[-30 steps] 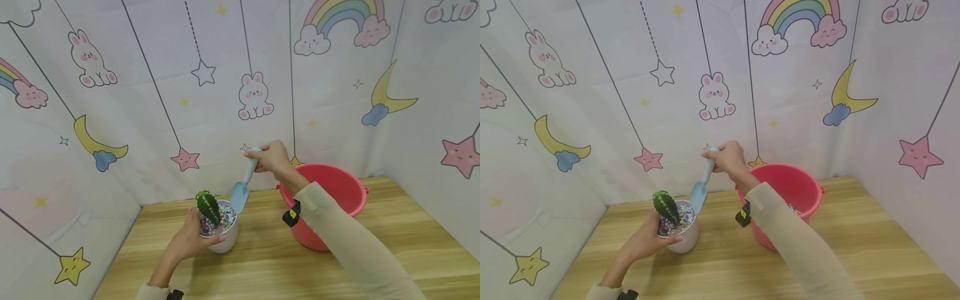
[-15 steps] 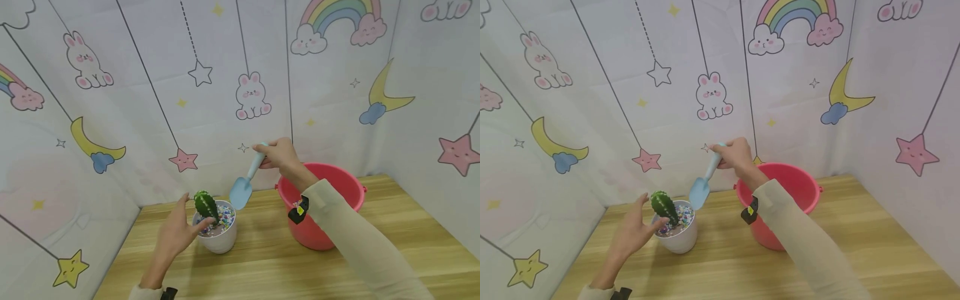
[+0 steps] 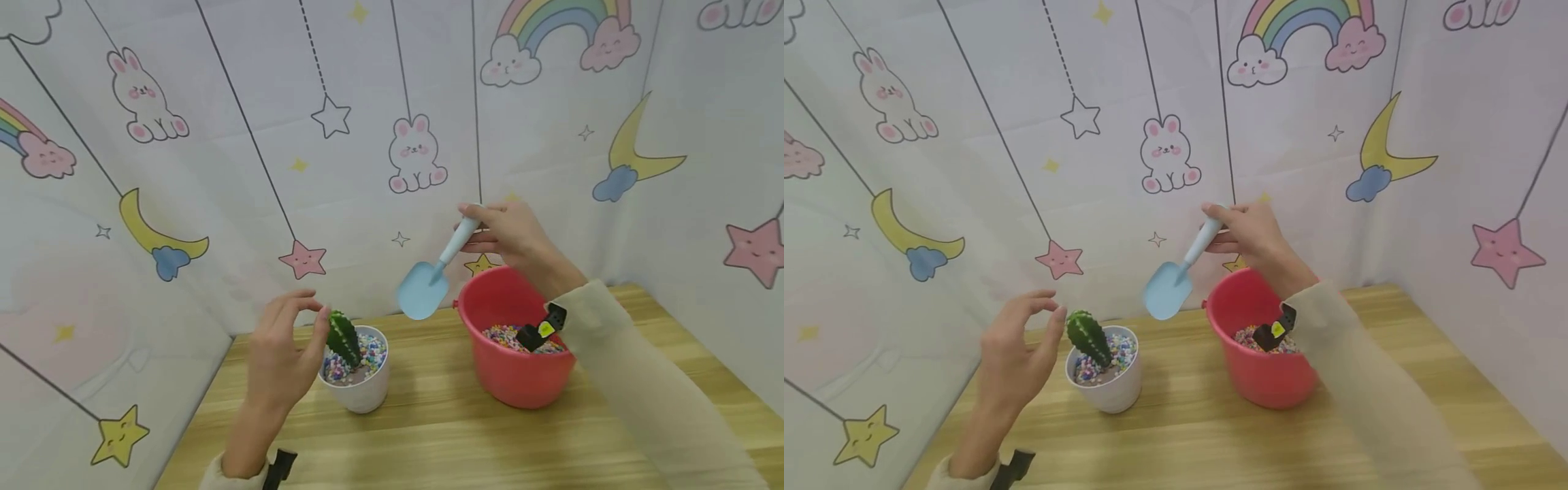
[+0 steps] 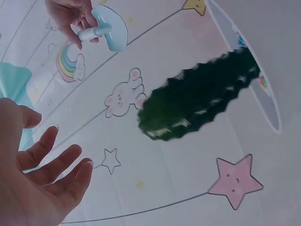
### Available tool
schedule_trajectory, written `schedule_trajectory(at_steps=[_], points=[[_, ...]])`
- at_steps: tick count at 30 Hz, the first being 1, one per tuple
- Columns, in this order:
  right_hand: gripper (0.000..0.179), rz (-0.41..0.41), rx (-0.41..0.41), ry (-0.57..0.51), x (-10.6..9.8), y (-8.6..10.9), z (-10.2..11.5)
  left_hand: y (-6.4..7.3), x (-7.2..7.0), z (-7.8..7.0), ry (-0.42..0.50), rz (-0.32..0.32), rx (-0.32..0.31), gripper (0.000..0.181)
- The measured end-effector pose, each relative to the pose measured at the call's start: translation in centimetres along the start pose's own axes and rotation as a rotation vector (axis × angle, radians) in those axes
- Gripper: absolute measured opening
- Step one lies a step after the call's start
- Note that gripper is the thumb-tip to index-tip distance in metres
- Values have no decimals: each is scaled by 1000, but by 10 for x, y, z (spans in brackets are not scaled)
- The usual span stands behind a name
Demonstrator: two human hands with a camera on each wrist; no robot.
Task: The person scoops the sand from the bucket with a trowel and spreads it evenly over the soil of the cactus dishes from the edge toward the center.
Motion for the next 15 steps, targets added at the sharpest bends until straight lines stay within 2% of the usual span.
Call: schedule_trajectory(at_steps=[4,8,12,15], points=[[49,-24,-37,64,-19,6,12,-7,8,-21,56,50,61,14],[57,-38,-61,114,-38,10,18,-11,22,-38,67,140,91,33],[53,-34,-70,126,-54,12,22,-13,41,-51,9,325,91,64],[36,-41,-76,127,-65,13,24,-15,58,-59,-62,484,89,85]])
Point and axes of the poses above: each hand's wrist, its own y-axis away from the middle knuckle, its own x-axis out of the palm, z = x × y, the point moved 3 cm from there along -y, towards the middle knuckle, and after that the axes turned 6 degrees about -x, right-handed, at the moved point
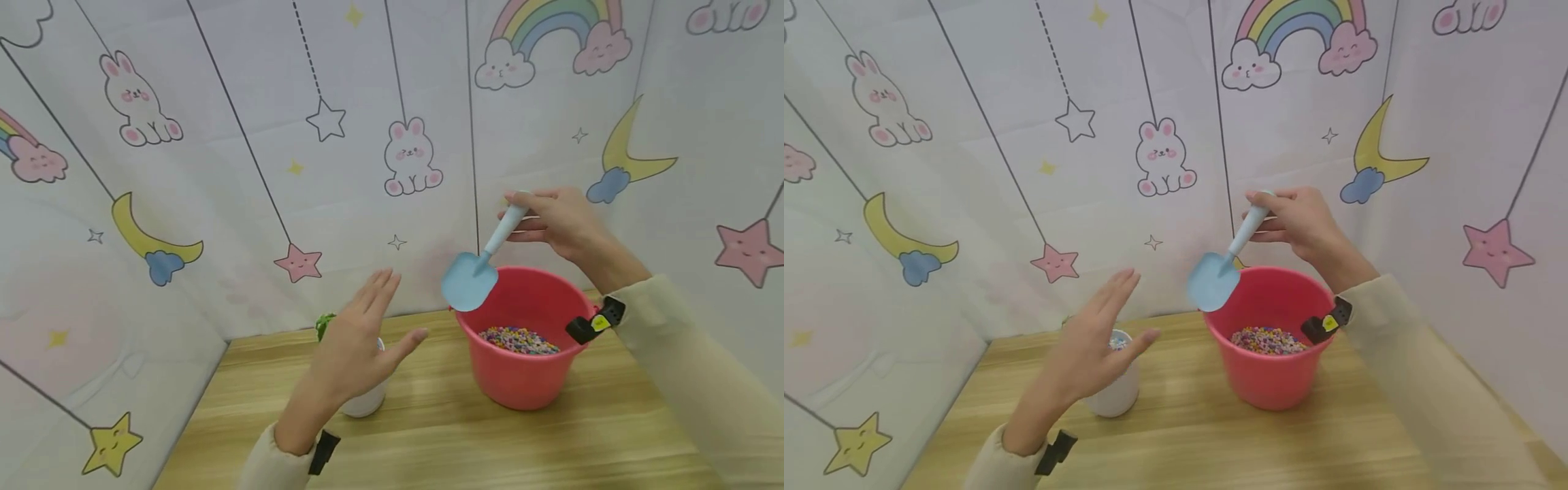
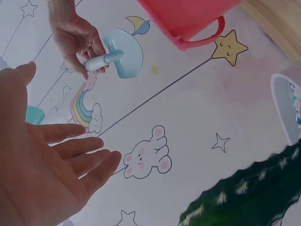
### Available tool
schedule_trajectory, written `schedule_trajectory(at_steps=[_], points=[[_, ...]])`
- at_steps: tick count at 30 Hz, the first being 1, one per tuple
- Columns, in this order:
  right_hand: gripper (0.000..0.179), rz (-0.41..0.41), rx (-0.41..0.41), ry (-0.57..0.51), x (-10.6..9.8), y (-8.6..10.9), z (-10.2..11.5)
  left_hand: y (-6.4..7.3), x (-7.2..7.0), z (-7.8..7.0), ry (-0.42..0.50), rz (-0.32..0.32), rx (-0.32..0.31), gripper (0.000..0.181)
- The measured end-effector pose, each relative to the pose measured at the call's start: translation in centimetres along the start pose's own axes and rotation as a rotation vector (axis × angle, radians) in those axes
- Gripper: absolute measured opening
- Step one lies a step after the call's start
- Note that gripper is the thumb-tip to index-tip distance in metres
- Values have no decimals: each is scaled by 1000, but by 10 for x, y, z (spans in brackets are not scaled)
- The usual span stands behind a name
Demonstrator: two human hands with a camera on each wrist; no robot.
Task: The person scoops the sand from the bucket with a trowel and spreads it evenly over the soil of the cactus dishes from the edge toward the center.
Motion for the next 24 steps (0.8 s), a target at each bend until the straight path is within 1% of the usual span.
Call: schedule_trajectory(at_steps=[3,5,6,8,10,12,14,18,21,24], points=[[20,-20,-11,13,-10,1,0,-11,15,-6,-34,147,-22,99],[21,-29,-16,39,-16,0,0,-18,25,-9,-46,227,-38,106],[24,-33,-14,58,-18,0,0,-21,31,-10,-50,265,-45,109],[39,-39,-8,95,-22,-1,0,-27,41,-12,-58,341,-59,114],[55,-37,2,136,-26,-3,0,-32,51,-14,-60,406,-71,119],[65,-37,9,180,-28,-6,-1,-37,61,-16,-60,462,-82,123],[69,-31,11,228,-29,-11,-3,-43,70,-18,-66,492,-83,126],[64,-30,15,310,-29,-22,-11,-53,86,-21,-96,522,-67,127],[61,-31,20,337,-29,-28,-20,-60,98,-22,-111,537,-50,124],[59,-20,36,362,-30,-32,-29,-65,109,-22,-105,548,-44,122]])
Point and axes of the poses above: each hand's wrist, its own y-axis away from the middle knuckle, its own x-axis out of the palm, z = x × y, the point moved 3 cm from there along -y, towards the middle knuckle, and after that the axes turned 6 degrees about -x, right-handed, at the moved point
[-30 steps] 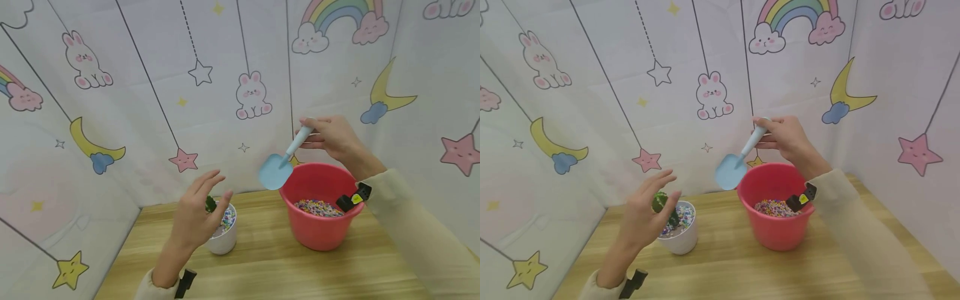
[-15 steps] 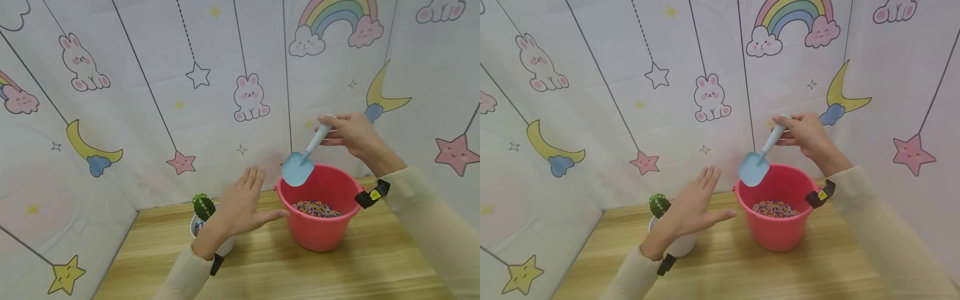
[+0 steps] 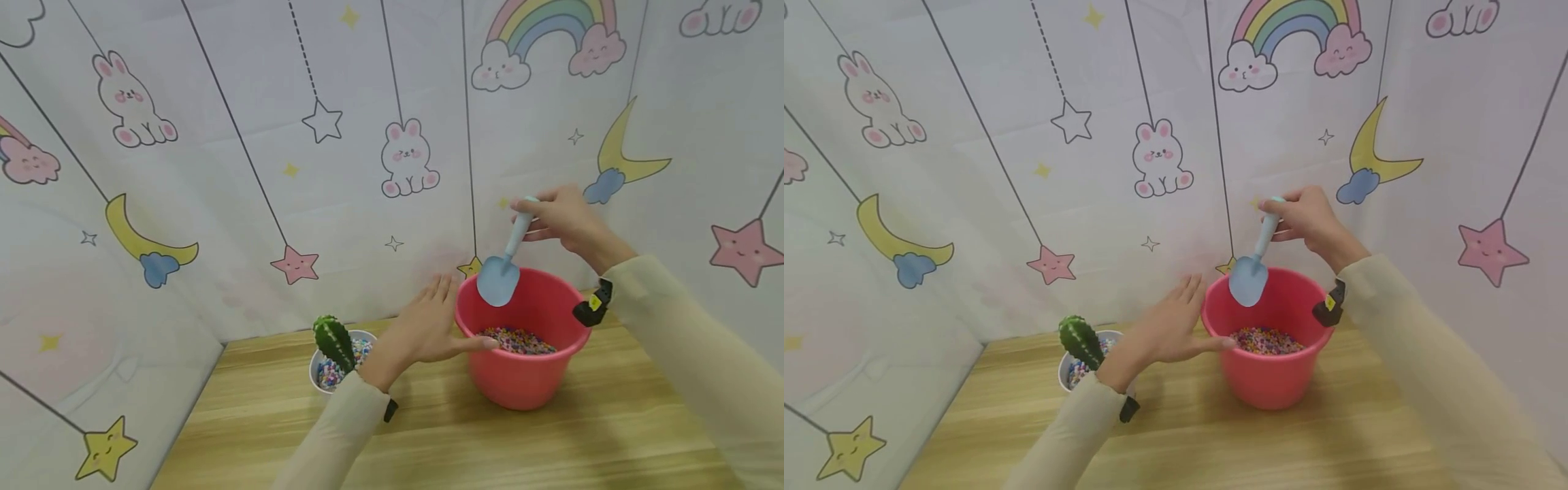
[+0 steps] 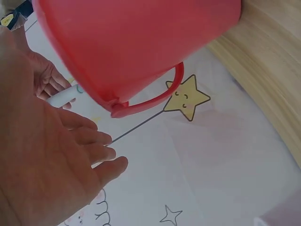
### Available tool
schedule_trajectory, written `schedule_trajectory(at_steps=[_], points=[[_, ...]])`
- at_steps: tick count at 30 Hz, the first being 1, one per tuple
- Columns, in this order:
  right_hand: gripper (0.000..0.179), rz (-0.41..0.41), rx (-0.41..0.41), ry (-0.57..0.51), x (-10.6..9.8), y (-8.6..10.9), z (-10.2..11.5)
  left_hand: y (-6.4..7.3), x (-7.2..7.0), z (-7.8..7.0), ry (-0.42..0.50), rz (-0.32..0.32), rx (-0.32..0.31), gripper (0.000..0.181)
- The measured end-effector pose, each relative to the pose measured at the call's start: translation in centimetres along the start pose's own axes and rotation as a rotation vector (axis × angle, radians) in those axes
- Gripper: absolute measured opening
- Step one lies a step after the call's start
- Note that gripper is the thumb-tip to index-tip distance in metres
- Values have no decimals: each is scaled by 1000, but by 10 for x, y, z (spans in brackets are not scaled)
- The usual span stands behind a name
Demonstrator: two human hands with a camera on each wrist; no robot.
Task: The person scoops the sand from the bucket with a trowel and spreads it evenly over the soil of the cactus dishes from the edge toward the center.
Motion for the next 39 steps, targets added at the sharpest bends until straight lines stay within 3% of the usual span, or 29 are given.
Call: schedule_trajectory(at_steps=[6,16,23,27,32,39], points=[[55,74,2,76,4,-8,-14,-13,8,-1,21,25,-15,121],[37,384,-63,192,32,-14,-15,-19,17,0,65,67,-26,132],[24,613,-153,328,47,-12,-27,-19,21,-2,79,54,-11,130],[26,633,-156,318,47,-9,-36,-19,23,-4,70,51,-9,129],[32,621,-88,295,42,-5,-49,-20,23,-4,20,49,-10,129],[23,581,-64,308,44,-3,-66,-19,22,-6,4,40,-18,130]])
Point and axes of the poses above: each hand's wrist, its own y-axis away from the middle knuckle, its own x-axis out of the palm, z = x × y, the point moved 3 cm from there along -y, towards the middle knuckle, and after that the axes turned 6 degrees about -x, right-handed, at the moved point
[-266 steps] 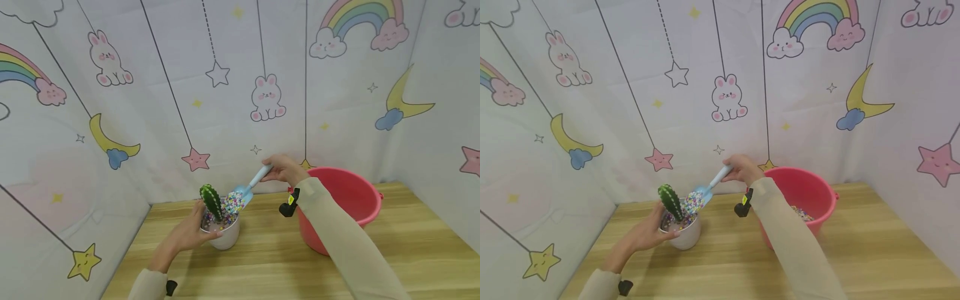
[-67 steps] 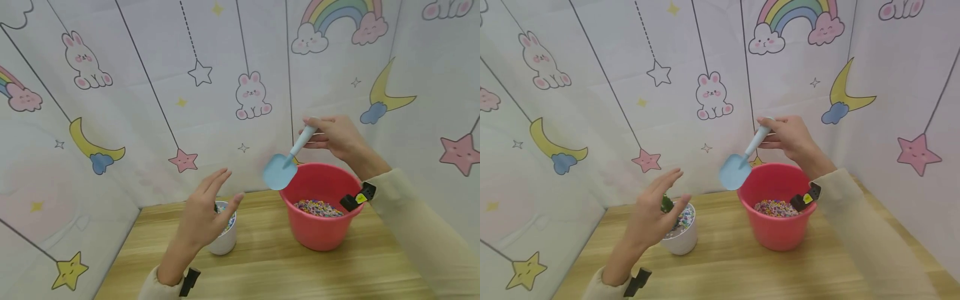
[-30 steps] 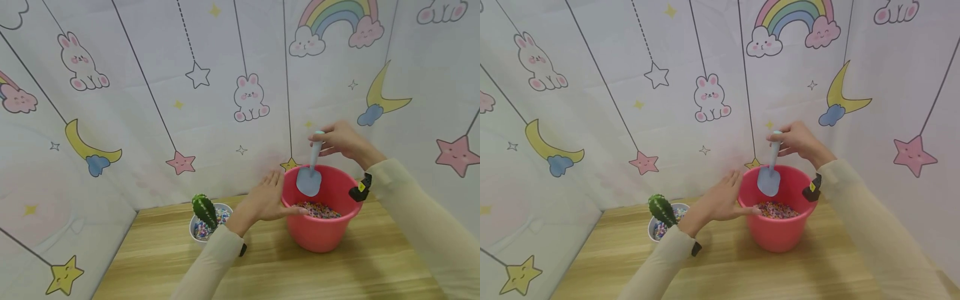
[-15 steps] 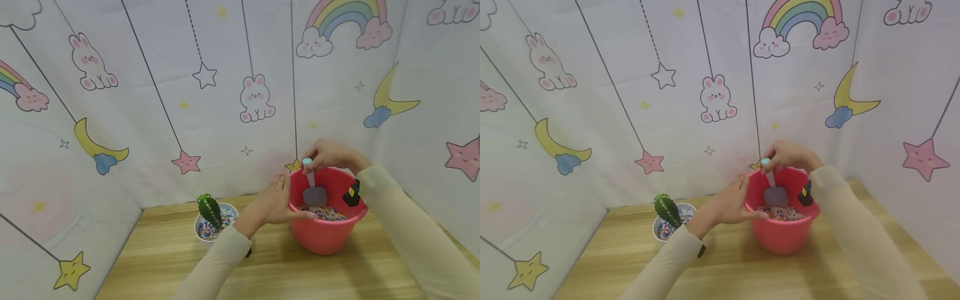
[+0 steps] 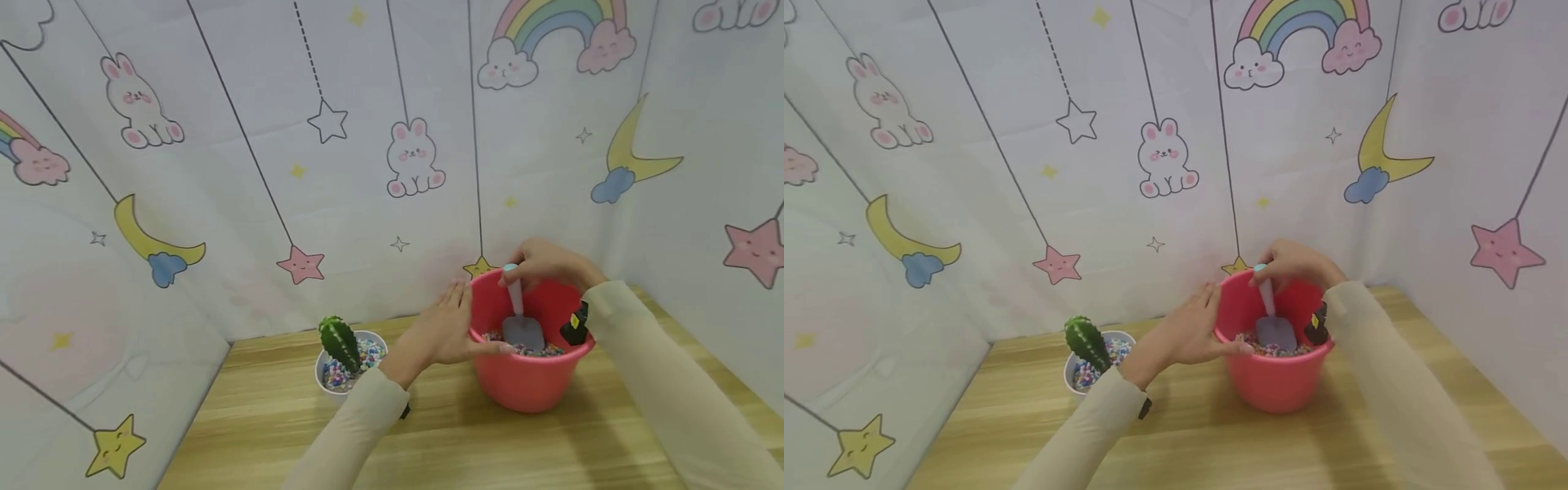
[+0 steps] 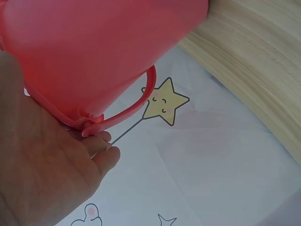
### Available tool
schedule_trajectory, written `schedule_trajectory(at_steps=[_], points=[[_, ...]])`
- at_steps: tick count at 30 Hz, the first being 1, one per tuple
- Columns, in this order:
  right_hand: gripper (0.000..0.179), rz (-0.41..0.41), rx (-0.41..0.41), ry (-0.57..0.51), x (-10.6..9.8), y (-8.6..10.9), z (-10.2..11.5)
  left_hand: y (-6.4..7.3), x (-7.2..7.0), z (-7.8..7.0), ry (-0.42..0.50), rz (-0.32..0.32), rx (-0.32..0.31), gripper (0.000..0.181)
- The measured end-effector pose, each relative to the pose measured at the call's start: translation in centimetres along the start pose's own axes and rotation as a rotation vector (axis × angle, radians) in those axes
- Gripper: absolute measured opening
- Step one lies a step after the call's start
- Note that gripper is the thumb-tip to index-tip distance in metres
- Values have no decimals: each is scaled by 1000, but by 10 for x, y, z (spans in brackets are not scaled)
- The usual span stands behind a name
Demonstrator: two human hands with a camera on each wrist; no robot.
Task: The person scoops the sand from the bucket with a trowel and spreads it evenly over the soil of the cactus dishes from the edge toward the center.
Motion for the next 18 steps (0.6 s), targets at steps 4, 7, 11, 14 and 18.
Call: schedule_trajectory(at_steps=[4,7,11,14,18], points=[[24,-24,-8,-8,2,1,0,1,-1,-1,-1,-1,2,130],[26,-32,-1,-28,4,3,1,1,-1,-1,-7,2,4,129],[29,-23,15,-76,7,3,2,1,1,-1,0,0,4,129],[32,-6,20,-93,9,2,5,0,1,-1,3,-10,1,130],[34,-1,20,-97,11,2,7,0,0,-1,-3,-20,1,131]])
Point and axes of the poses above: each hand's wrist, its own y-axis away from the middle knuckle, its own x-axis out of the palm, z = x × y, the point moved 3 cm from there along -y, towards the middle knuckle, and after that the axes turned 6 degrees about -x, right-handed, at the moved point
